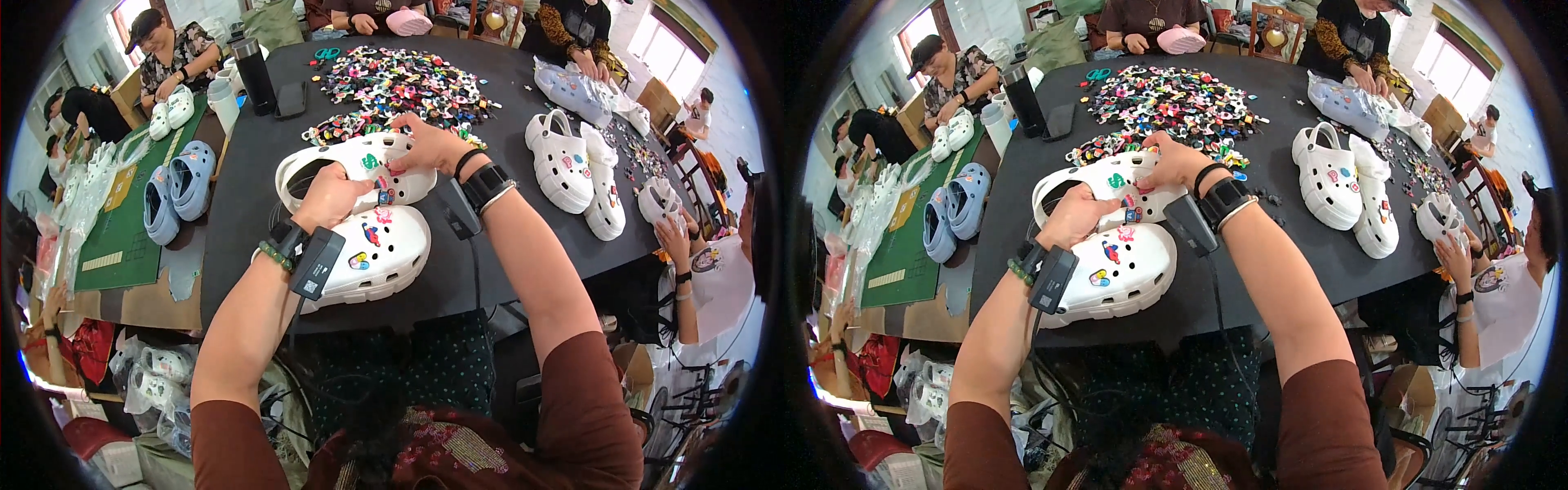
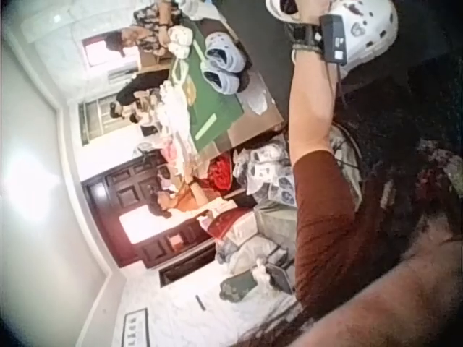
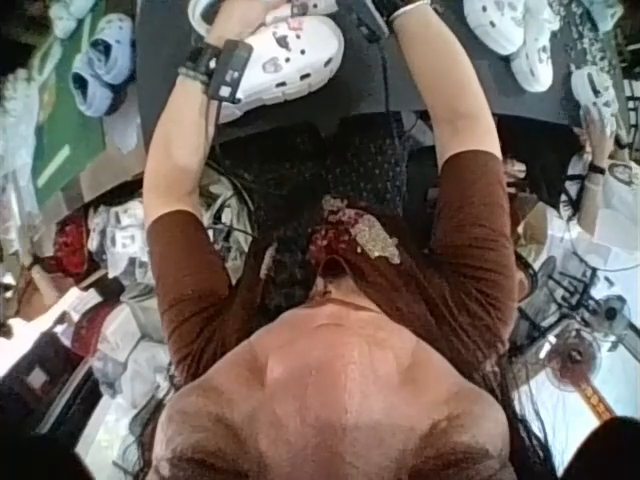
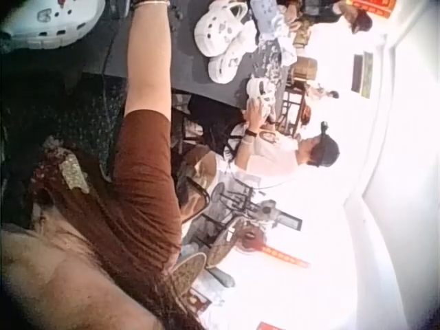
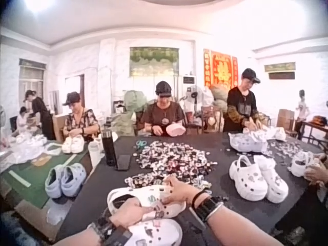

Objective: Decorating white clog-style shoes with colorful charms.

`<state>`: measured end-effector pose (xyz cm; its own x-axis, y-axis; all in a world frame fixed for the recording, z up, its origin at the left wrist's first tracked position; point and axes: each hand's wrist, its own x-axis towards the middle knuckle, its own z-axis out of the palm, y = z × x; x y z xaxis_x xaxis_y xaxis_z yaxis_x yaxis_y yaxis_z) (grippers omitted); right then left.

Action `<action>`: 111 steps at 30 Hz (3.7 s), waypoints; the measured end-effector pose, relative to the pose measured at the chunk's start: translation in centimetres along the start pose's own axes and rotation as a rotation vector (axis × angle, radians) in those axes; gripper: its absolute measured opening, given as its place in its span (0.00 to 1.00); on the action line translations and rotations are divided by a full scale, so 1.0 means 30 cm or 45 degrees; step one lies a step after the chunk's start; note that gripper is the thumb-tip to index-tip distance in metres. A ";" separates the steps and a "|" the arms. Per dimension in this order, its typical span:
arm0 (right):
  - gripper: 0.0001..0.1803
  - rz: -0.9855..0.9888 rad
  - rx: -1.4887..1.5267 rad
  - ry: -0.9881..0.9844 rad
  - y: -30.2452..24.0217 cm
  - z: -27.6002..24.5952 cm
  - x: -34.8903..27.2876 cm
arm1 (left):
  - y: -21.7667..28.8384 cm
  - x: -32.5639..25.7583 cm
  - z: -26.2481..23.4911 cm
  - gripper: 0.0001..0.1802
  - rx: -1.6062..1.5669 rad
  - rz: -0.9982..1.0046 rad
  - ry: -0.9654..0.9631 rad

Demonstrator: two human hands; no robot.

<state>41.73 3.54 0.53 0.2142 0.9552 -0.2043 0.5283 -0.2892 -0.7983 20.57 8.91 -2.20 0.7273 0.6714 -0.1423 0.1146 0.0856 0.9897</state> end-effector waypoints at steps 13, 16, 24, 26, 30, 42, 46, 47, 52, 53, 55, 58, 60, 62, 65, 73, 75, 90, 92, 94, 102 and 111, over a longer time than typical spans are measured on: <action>0.48 -0.007 0.049 0.058 0.001 0.013 -0.066 | 0.013 0.016 -0.010 0.17 -0.527 -0.207 -0.224; 0.46 -0.015 0.081 0.057 -0.002 0.019 -0.072 | 0.008 0.013 -0.010 0.16 -0.516 -0.215 -0.247; 0.41 -0.125 -0.021 0.334 0.067 0.077 -0.044 | 0.015 0.006 -0.001 0.15 -0.382 -0.168 -0.185; 0.44 -0.152 -0.020 0.377 0.097 0.080 -0.031 | 0.016 0.014 0.007 0.16 -0.376 -0.147 -0.220; 0.38 -0.138 0.089 0.480 0.066 0.125 -0.050 | 0.007 0.001 -0.008 0.16 -0.366 -0.093 -0.234; 0.20 -0.476 -0.495 0.817 0.024 0.144 -0.190 | 0.001 0.039 -0.026 0.17 -0.528 -0.253 -0.189; 0.08 -0.596 -0.382 0.831 0.040 0.153 -0.177 | -0.014 0.046 -0.033 0.16 -0.481 -0.204 -0.204; 0.06 -0.553 -0.362 0.867 0.035 0.161 -0.179 | -0.017 0.052 -0.041 0.16 -0.483 -0.200 -0.200; 0.07 -0.382 -0.289 0.892 0.013 0.175 -0.173 | -0.020 0.054 -0.030 0.15 -0.495 -0.187 -0.183; 0.07 -0.384 -0.311 0.890 0.014 0.176 -0.170 | -0.024 0.055 -0.027 0.14 -0.546 -0.167 -0.178; 0.09 -0.387 -0.347 0.885 0.014 0.184 -0.161 | -0.022 0.044 -0.028 0.15 -0.536 -0.169 -0.191; 0.19 -0.329 -0.369 0.888 0.003 0.193 -0.160 | -0.010 0.026 -0.025 0.15 -0.490 -0.158 -0.195; 0.35 -0.286 -0.329 0.774 0.019 0.157 -0.115 | -0.005 0.021 -0.017 0.15 -0.456 -0.144 -0.189; 0.44 -0.300 -0.139 0.630 0.039 0.122 -0.096 | -0.002 0.022 -0.007 0.15 -0.499 -0.195 -0.088; 0.46 -0.106 0.222 0.310 0.022 0.100 -0.077 | -0.004 0.018 -0.011 0.16 -0.509 -0.174 -0.043; 0.44 -0.029 0.420 0.196 -0.021 0.090 -0.104 | -0.023 0.053 -0.035 0.18 -0.616 -0.234 -0.076; 0.44 0.001 0.443 0.161 -0.045 0.080 -0.128 | -0.034 0.060 -0.045 0.19 -0.632 -0.208 -0.076; 0.41 0.036 0.579 0.020 -0.033 0.030 -0.117 | -0.007 0.046 -0.028 0.21 -0.702 -0.196 -0.107; 0.41 0.032 0.569 0.043 -0.035 0.040 -0.122 | -0.008 0.040 -0.020 0.21 -0.695 -0.202 -0.104; 0.40 0.036 0.596 0.073 -0.065 0.059 -0.132 | -0.011 0.035 -0.019 0.21 -0.688 -0.202 -0.092; 0.43 0.063 0.479 0.107 -0.031 0.074 -0.085 | -0.013 0.041 -0.017 0.19 -0.756 -0.286 -0.067; 0.39 0.021 0.338 0.202 -0.007 0.100 -0.060 | -0.021 0.033 -0.013 0.20 -0.738 -0.259 -0.006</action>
<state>38.77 2.07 -0.65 0.3577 0.9226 -0.1442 0.2948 -0.2581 -0.9200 20.96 9.81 -2.96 0.7327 0.5965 -0.3278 -0.1343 0.5988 0.7896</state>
